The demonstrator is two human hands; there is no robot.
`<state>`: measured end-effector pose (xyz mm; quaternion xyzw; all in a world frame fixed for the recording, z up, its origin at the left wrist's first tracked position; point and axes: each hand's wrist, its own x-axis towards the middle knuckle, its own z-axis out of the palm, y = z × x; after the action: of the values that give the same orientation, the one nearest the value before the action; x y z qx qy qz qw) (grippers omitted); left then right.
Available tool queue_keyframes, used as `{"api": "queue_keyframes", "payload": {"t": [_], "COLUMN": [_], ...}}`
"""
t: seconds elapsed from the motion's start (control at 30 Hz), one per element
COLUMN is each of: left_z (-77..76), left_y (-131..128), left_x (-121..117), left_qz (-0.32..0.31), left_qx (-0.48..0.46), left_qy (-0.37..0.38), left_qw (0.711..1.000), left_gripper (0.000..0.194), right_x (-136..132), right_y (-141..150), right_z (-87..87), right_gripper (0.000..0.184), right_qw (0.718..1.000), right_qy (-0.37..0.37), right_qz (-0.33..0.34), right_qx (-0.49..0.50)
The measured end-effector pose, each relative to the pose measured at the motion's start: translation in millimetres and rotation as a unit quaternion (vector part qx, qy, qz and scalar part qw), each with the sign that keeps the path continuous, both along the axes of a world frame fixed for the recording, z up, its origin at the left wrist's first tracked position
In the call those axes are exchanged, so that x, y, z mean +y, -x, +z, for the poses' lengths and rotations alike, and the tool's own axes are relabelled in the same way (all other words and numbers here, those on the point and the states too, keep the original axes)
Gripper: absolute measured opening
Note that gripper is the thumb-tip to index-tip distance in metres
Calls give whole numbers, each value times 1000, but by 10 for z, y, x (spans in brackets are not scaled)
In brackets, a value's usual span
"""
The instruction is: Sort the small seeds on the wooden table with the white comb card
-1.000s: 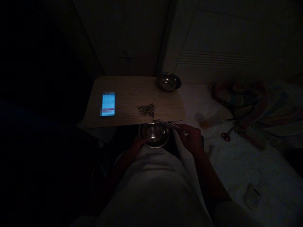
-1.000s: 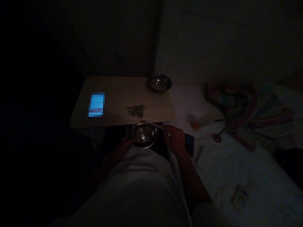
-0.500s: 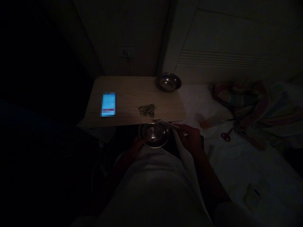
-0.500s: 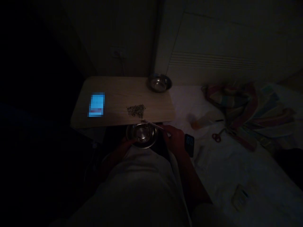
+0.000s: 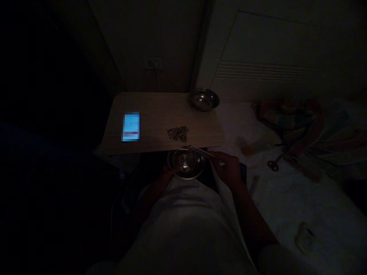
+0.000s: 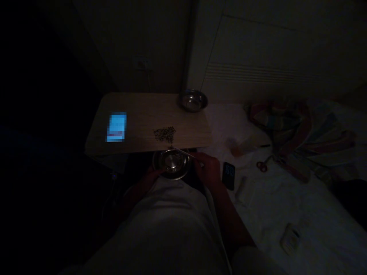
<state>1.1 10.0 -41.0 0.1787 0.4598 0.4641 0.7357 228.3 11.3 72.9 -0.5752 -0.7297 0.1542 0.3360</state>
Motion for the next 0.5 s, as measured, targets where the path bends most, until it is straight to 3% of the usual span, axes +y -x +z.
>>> {"api": "queue_keyframes", "payload": {"t": [0.13, 0.33, 0.5], "left_z": [11, 28, 30], "left_y": [-1, 4, -6], "left_x": [6, 3, 18], "left_qz": [2, 10, 8], "left_qx": [13, 20, 17], "left_qy": [8, -1, 26], "left_qw": [1000, 1000, 999], "left_gripper": [68, 61, 68], "right_x": [-1, 22, 23], "right_y": [25, 39, 29], "right_z": [44, 29, 6], "right_gripper": [25, 26, 27], "right_qw": [1000, 1000, 999], "right_qy": [5, -3, -6], "right_qz": [20, -5, -35], "right_qx": [0, 5, 13]}}
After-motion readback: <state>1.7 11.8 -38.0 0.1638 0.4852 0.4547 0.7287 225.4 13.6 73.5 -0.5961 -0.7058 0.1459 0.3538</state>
